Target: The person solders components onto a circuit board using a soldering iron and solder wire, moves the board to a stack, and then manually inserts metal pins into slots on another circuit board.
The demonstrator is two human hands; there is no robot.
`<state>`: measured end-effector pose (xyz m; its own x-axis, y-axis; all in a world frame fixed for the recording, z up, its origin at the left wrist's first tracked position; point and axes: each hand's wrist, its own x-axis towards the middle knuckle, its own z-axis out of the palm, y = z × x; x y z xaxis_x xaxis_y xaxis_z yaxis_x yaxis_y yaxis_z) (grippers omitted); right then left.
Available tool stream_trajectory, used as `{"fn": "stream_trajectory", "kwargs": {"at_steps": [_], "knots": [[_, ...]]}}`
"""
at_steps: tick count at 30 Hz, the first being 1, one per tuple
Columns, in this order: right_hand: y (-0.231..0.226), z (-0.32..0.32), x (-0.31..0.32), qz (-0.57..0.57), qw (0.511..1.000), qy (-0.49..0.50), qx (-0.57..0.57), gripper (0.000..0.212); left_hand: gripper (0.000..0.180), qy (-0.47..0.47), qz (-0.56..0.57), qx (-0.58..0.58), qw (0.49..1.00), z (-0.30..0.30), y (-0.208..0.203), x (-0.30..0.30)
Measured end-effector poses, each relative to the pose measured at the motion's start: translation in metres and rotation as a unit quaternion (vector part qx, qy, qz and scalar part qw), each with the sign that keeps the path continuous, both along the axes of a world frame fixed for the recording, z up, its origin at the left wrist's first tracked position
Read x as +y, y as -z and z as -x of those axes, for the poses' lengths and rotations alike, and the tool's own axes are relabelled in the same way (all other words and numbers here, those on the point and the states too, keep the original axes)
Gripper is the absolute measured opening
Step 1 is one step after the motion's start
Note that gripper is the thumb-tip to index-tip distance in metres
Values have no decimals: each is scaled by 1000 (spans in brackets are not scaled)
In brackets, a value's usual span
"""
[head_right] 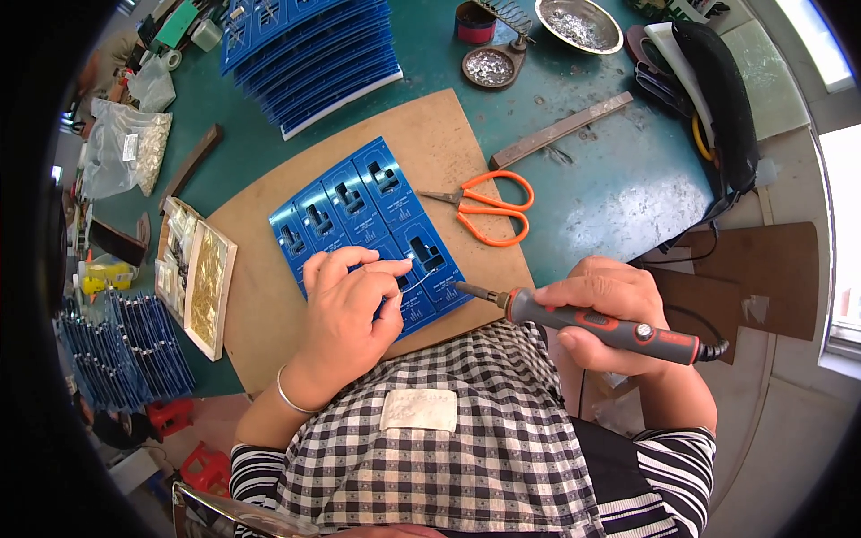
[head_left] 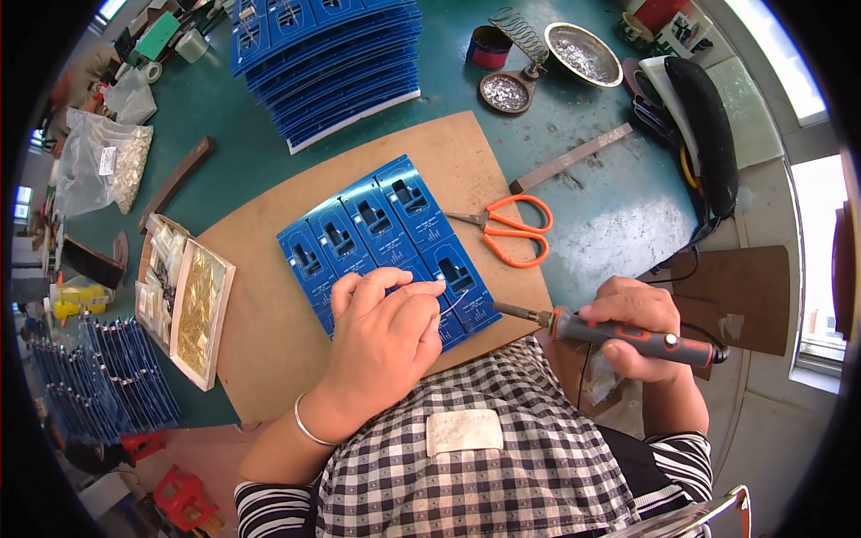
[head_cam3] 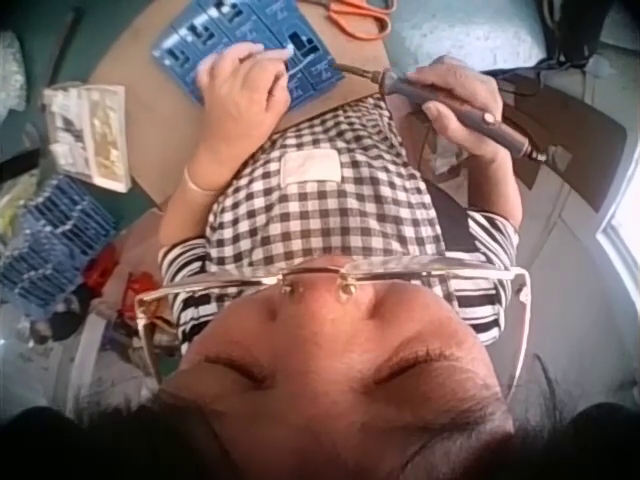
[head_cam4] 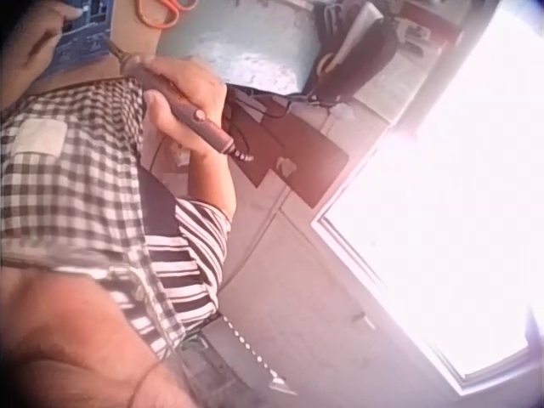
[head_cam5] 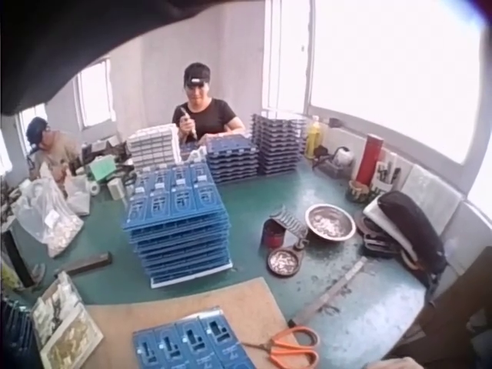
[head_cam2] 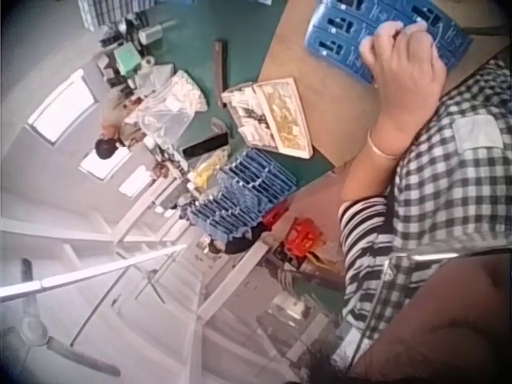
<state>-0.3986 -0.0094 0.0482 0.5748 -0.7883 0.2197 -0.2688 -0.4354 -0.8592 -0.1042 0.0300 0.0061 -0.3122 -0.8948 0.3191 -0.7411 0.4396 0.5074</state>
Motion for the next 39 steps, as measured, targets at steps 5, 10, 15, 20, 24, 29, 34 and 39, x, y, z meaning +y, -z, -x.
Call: {"fn": "stream_trajectory", "kwargs": {"at_steps": [5,10,15,20,24,29,34,39], "knots": [[0,-4,-4,41,995,-81,48,30,15,17,-13,-26,999,-3,5,-6],[-1,-9,-8,64,989,-114,69,33,12,56,-51,-46,996,-12,2,-17],[0,-8,-9,66,989,-113,71,34,12,77,-64,-11,995,-19,-1,-27],[-4,-3,-9,62,990,-113,60,33,9,-52,-293,231,926,-16,-28,-29],[-2,1,-7,47,992,-100,59,32,10,46,-230,90,968,-14,-31,-32],[-1,1,-7,46,992,-103,57,32,16,151,-48,29,987,-16,-17,-35],[0,2,-8,43,992,-102,55,31,15,124,-49,37,990,-20,-9,-30],[1,0,-10,37,992,-108,45,30,15,72,-104,111,986,-16,-7,-28]]}}
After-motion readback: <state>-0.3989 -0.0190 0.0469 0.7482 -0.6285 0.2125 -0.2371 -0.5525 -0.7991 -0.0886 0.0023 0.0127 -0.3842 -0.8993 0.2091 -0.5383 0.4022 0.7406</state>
